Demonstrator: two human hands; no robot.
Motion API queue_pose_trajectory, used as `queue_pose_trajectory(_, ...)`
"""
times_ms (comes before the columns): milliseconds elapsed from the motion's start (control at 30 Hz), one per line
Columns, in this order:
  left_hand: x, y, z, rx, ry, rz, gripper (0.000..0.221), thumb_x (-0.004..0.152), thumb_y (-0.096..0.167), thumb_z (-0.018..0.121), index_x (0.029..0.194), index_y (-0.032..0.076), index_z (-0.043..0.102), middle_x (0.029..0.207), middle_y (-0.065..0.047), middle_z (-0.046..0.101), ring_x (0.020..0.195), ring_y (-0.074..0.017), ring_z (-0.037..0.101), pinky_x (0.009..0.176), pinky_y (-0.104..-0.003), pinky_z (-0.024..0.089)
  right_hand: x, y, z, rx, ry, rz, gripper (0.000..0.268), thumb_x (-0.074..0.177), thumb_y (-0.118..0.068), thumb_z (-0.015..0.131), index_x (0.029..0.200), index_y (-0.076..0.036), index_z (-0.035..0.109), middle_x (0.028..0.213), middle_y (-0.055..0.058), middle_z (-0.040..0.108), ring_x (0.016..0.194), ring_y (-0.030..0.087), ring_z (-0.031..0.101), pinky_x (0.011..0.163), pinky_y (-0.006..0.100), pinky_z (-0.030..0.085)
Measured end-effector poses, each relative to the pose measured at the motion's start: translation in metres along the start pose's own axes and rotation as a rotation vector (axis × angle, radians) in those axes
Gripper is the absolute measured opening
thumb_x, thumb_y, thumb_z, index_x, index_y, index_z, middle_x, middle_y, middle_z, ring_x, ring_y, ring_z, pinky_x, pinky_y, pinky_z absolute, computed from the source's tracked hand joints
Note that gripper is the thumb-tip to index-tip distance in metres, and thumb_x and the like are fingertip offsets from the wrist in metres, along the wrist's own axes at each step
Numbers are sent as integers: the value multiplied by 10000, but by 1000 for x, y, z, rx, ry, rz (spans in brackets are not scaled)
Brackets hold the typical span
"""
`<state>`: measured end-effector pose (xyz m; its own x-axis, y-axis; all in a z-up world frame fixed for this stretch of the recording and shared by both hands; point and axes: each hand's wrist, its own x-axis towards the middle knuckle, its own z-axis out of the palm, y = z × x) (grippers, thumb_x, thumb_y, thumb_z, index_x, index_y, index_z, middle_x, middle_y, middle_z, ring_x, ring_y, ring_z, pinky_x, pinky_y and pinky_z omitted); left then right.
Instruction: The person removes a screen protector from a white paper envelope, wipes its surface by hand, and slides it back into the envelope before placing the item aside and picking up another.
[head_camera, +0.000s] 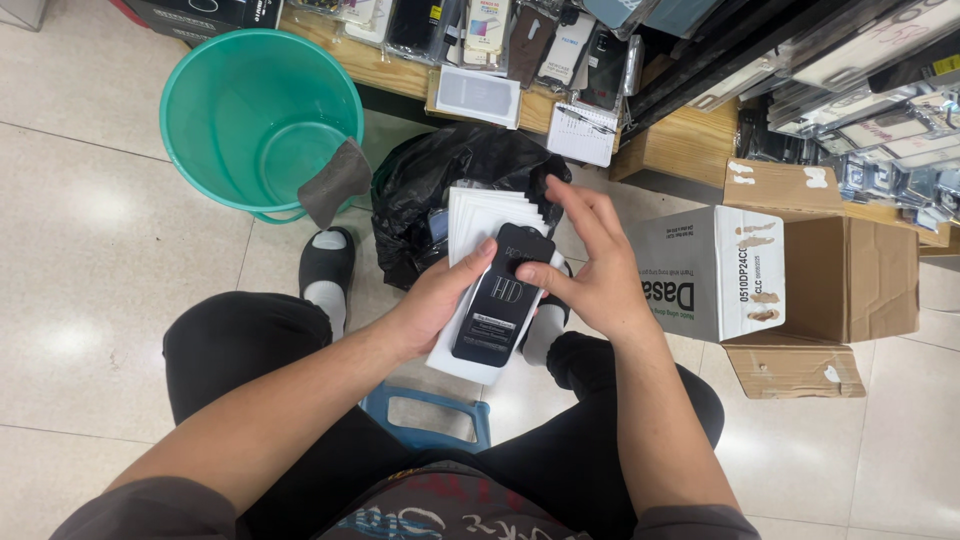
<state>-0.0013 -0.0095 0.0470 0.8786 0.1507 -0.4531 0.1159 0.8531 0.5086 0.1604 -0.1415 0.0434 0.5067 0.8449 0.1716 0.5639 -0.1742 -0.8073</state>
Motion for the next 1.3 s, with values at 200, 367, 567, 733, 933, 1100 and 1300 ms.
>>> queue_pose_trajectory(200, 23, -16, -31, 53, -28, -5, 302, 989, 247, 687, 1179, 13, 677, 964, -187, 763, 854, -232, 758, 745, -385, 653, 0, 21, -5, 43, -14, 107, 727, 754, -252, 951, 1393, -66, 658, 1087, 107, 711, 1033, 282, 726, 916, 405, 570)
queue_pose_trajectory(367, 21, -15, -28, 141, -25, 30, 308, 901, 109, 761, 1178, 9, 669, 948, -150, 747, 873, -221, 741, 787, -385, 626, -3, 29, -9, 134, 80, 244, 419, 794, -171, 928, 1166, -59, 768, 884, 67, 735, 847, 186, 710, 790, 333, 592)
queue_pose_trajectory(567, 15, -11, -26, 266, 53, -7, 413, 837, 139, 808, 1206, 50, 645, 986, -93, 719, 970, -203, 696, 903, -399, 557, -6, 40, -41, 506, 446, 317, 242, 900, -57, 822, 1100, -21, 692, 855, 101, 708, 676, 168, 707, 589, 255, 622)
queue_pose_trajectory(733, 11, -8, -24, 317, 88, -35, 496, 809, 151, 815, 1244, 33, 607, 1021, -115, 673, 1018, -227, 656, 948, -432, 511, -10, 51, -65, 755, 698, 248, 144, 1022, -101, 730, 1089, -49, 614, 846, 109, 698, 610, 201, 726, 537, 253, 625)
queue_pose_trajectory(933, 15, -16, -29, 306, 51, -17, 488, 801, 112, 814, 1248, 38, 631, 1017, -105, 681, 1027, -219, 658, 958, -448, 518, -8, 48, -55, 750, 702, 263, 131, 1019, -105, 725, 1081, -55, 621, 850, 111, 713, 599, 170, 719, 544, 231, 614)
queue_pose_trajectory(1100, 19, -20, -34, 298, 72, -12, 478, 803, 96, 811, 1242, 27, 635, 1014, -117, 686, 1015, -222, 662, 948, -449, 526, -8, 45, -53, 711, 674, 274, 144, 1018, -101, 729, 1088, -43, 617, 846, 110, 700, 595, 158, 708, 552, 219, 616)
queue_pose_trajectory(1300, 19, -21, -36, 308, 85, -22, 518, 801, 108, 809, 1282, 44, 628, 1050, -109, 688, 1033, -221, 649, 958, -450, 521, -8, 42, -52, 687, 671, 271, 141, 1017, -108, 735, 1076, -47, 622, 817, 109, 690, 585, 149, 693, 545, 207, 596)
